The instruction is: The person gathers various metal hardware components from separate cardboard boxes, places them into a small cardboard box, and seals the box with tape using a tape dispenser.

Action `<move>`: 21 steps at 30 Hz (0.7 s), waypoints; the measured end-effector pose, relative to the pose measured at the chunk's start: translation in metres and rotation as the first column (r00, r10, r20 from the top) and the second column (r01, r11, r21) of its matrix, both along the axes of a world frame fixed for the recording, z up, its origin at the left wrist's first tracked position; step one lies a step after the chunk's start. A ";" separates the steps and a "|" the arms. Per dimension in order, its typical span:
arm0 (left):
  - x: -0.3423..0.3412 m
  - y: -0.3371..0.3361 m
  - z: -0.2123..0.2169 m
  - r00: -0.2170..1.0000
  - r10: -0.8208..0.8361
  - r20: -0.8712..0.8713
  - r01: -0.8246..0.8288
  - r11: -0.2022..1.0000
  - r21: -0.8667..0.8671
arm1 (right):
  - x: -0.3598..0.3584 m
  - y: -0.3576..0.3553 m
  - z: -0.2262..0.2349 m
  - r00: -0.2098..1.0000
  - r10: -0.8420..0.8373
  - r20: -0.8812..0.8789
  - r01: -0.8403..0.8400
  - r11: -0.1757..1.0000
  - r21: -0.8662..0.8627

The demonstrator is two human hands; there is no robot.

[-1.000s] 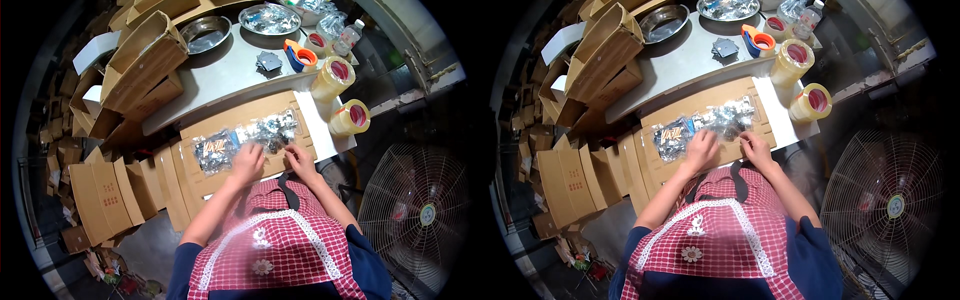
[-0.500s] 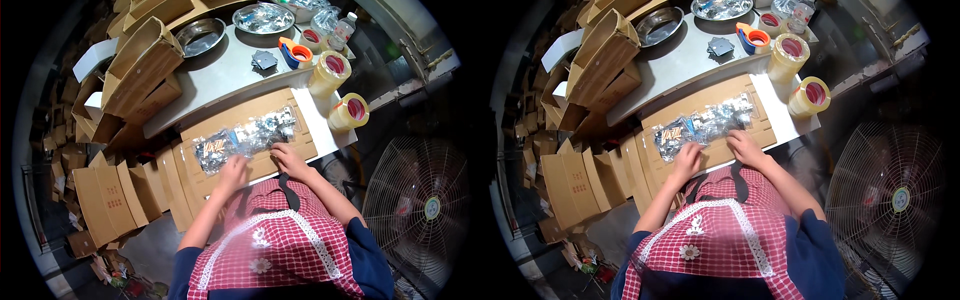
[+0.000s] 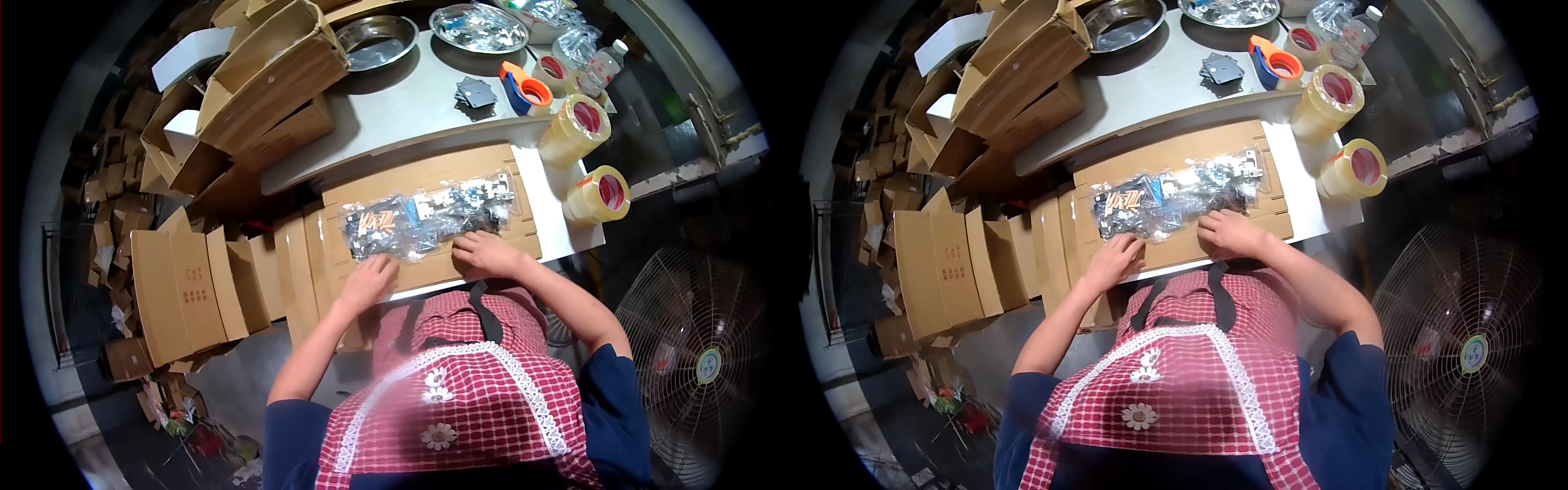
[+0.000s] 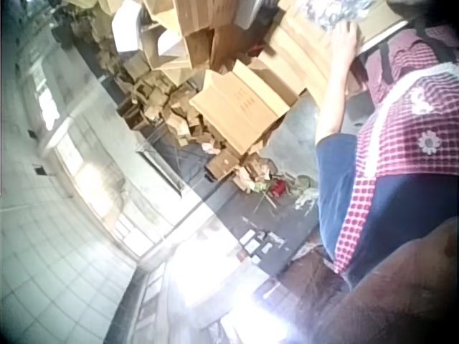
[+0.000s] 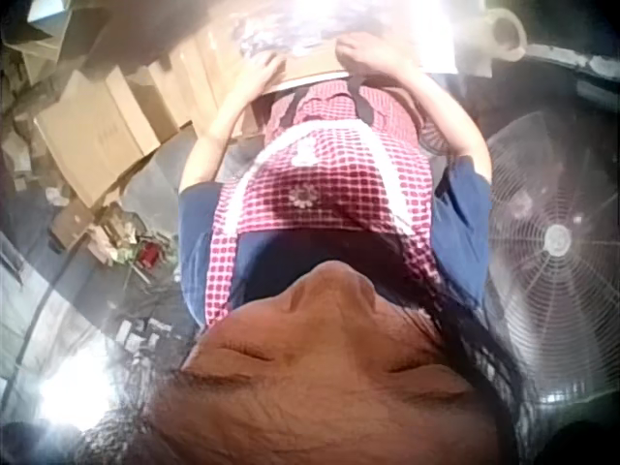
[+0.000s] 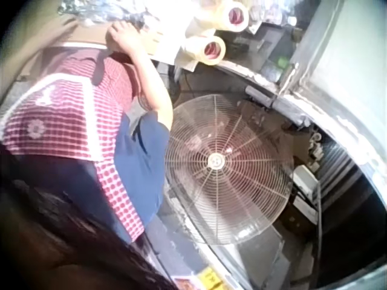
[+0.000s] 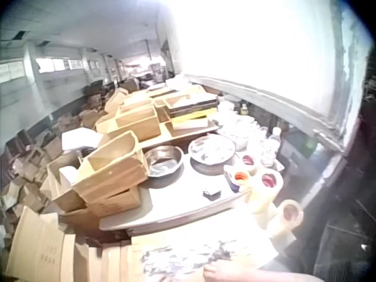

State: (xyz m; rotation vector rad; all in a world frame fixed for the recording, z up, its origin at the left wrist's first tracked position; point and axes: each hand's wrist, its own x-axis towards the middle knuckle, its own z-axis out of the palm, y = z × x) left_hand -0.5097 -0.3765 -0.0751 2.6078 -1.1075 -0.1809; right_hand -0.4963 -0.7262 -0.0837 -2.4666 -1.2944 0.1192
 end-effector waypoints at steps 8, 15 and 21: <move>-0.002 -0.001 -0.004 0.987 -0.095 0.128 0.081 0.990 0.114 | -0.007 0.006 -0.007 0.959 0.186 0.214 -0.166 0.980 -0.109; 0.001 -0.008 -0.006 0.990 -0.091 0.109 0.085 0.995 0.058 | -0.020 0.011 -0.004 0.939 0.133 0.318 -0.130 0.991 -0.031; 0.003 -0.011 -0.002 0.984 -0.098 0.149 0.106 0.993 -0.045 | -0.031 0.031 0.001 0.966 -0.228 0.119 0.230 0.973 0.003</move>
